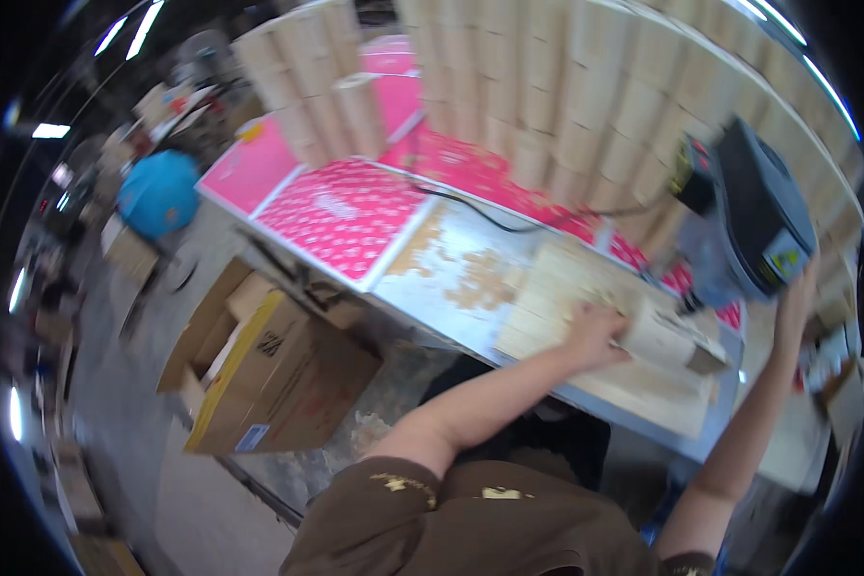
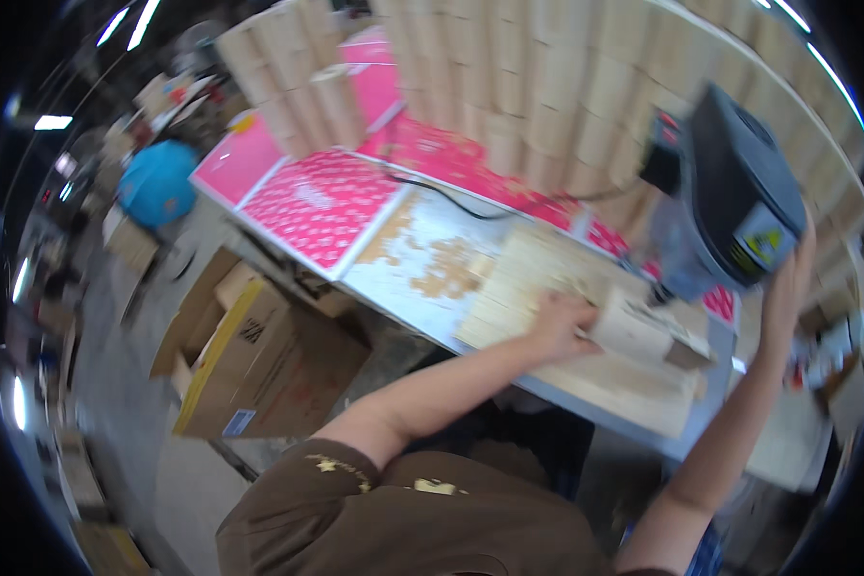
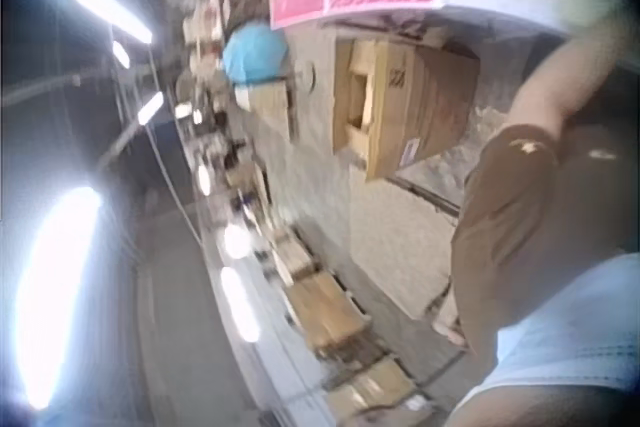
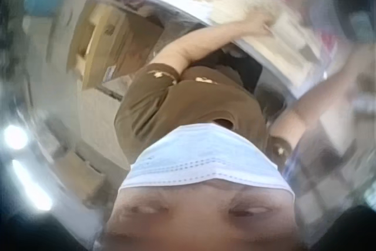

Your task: The recorder uses a drill press to drill holes into cylindrical wooden blocks while using a jig.

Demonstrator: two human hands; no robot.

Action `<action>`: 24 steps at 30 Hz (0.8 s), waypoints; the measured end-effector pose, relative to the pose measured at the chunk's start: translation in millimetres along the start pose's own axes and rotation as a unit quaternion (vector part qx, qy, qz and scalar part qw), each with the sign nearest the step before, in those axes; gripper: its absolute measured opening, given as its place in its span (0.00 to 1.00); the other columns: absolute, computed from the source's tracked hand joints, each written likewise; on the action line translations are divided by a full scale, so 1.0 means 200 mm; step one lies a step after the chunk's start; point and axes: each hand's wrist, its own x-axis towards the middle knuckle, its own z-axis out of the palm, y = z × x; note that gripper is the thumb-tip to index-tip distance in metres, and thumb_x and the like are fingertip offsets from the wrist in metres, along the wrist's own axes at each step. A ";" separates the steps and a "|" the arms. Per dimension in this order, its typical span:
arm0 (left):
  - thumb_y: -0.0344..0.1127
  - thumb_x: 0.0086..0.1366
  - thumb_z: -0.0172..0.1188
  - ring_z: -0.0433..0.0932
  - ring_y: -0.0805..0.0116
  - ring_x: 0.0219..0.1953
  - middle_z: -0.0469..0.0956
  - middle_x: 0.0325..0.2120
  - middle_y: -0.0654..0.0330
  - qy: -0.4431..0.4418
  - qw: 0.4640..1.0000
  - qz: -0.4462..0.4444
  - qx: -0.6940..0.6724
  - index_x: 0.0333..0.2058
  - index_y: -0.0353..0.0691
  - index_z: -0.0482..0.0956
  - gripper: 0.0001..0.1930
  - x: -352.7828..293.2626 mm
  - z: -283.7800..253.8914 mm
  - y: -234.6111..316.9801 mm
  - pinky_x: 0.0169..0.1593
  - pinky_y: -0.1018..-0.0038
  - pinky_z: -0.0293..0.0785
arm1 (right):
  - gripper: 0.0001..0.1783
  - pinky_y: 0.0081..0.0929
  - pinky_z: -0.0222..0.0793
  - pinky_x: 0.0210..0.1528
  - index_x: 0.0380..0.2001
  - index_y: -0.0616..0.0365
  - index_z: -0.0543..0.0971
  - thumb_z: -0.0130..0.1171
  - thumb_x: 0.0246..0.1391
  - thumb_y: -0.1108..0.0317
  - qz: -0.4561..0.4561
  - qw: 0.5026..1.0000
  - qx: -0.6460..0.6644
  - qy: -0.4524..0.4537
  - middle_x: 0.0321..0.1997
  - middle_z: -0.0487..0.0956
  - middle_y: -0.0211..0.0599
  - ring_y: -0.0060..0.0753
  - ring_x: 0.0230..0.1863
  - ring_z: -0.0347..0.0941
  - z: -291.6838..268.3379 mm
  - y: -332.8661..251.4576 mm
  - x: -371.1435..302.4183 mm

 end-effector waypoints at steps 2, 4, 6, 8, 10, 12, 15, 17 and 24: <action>0.46 0.33 0.73 0.71 0.64 0.36 0.70 0.25 0.65 -0.008 0.999 -0.025 -0.036 0.22 0.46 0.72 0.20 0.01 0.00 0.01 0.44 0.63 0.54 | 0.28 0.28 0.47 0.65 0.60 0.63 0.60 0.37 0.64 0.54 0.097 0.995 -0.011 0.023 0.62 0.62 0.47 0.37 0.63 0.56 0.01 0.02 -0.26; 0.45 0.33 0.73 0.71 0.65 0.36 0.70 0.26 0.65 0.001 0.998 -0.028 -0.055 0.22 0.46 0.73 0.20 0.01 0.01 0.00 0.45 0.64 0.53 | 0.25 0.31 0.54 0.59 0.55 0.63 0.65 0.41 0.63 0.55 0.250 0.948 -0.097 -0.172 0.55 0.67 0.44 0.37 0.57 0.61 -0.02 -0.02 -0.48; 0.44 0.33 0.73 0.70 0.67 0.34 0.70 0.25 0.66 -0.002 0.996 -0.015 -0.089 0.23 0.46 0.73 0.20 0.01 0.03 0.00 0.45 0.66 0.52 | 0.18 0.33 0.61 0.50 0.45 0.62 0.71 0.49 0.59 0.59 0.306 0.881 -0.084 -0.350 0.44 0.72 0.42 0.39 0.47 0.66 -0.02 -0.08 -0.65; 0.42 0.33 0.72 0.70 0.66 0.34 0.69 0.25 0.66 0.030 0.994 0.008 -0.104 0.24 0.45 0.73 0.19 0.00 0.02 -0.02 0.44 0.66 0.53 | 0.16 0.34 0.61 0.47 0.41 0.63 0.71 0.54 0.54 0.63 0.189 0.916 -0.125 -0.331 0.39 0.71 0.43 0.42 0.43 0.65 0.01 -0.14 -0.74; 0.41 0.33 0.72 0.70 0.66 0.33 0.69 0.25 0.66 0.044 0.991 0.027 -0.120 0.24 0.44 0.73 0.19 -0.03 -0.02 -0.04 0.44 0.66 0.53 | 0.14 0.35 0.61 0.44 0.37 0.63 0.71 0.58 0.48 0.67 0.086 0.935 -0.169 -0.299 0.35 0.70 0.44 0.45 0.39 0.65 0.02 -0.19 -0.77; 0.38 0.34 0.70 0.69 0.63 0.31 0.68 0.24 0.63 0.040 0.994 0.042 -0.091 0.23 0.42 0.73 0.17 -0.09 -0.12 -0.08 0.39 0.66 0.59 | 0.18 0.36 0.61 0.44 0.38 0.64 0.71 0.61 0.41 0.72 0.107 0.934 -0.171 -0.293 0.35 0.69 0.48 0.51 0.40 0.64 0.03 -0.23 -0.77; 0.36 0.37 0.69 0.69 0.63 0.29 0.69 0.25 0.59 0.002 0.995 -0.008 -0.103 0.23 0.37 0.73 0.16 -0.21 -0.39 -0.14 0.28 0.70 0.64 | 0.17 0.38 0.61 0.44 0.38 0.63 0.72 0.61 0.43 0.70 0.100 0.930 -0.193 -0.296 0.35 0.70 0.47 0.52 0.41 0.65 0.02 -0.28 -0.77; 0.43 0.40 0.70 0.71 0.71 0.24 0.73 0.21 0.59 0.026 0.965 -0.166 -0.203 0.24 0.34 0.75 0.19 -0.28 -0.56 -0.14 0.26 0.72 0.66 | 0.16 0.39 0.61 0.44 0.37 0.62 0.72 0.61 0.42 0.70 0.107 0.932 -0.187 -0.291 0.35 0.70 0.48 0.53 0.41 0.65 0.01 -0.31 -0.78; 0.44 0.51 0.68 0.61 0.82 0.12 0.68 0.11 0.68 0.016 0.846 -0.388 -0.366 0.14 0.42 0.71 0.18 -0.23 -0.77 0.04 0.16 0.83 0.55 | 0.17 0.38 0.61 0.39 0.34 0.61 0.72 0.62 0.42 0.66 0.067 0.941 -0.165 -0.286 0.33 0.69 0.44 0.50 0.38 0.65 0.06 -0.45 -0.83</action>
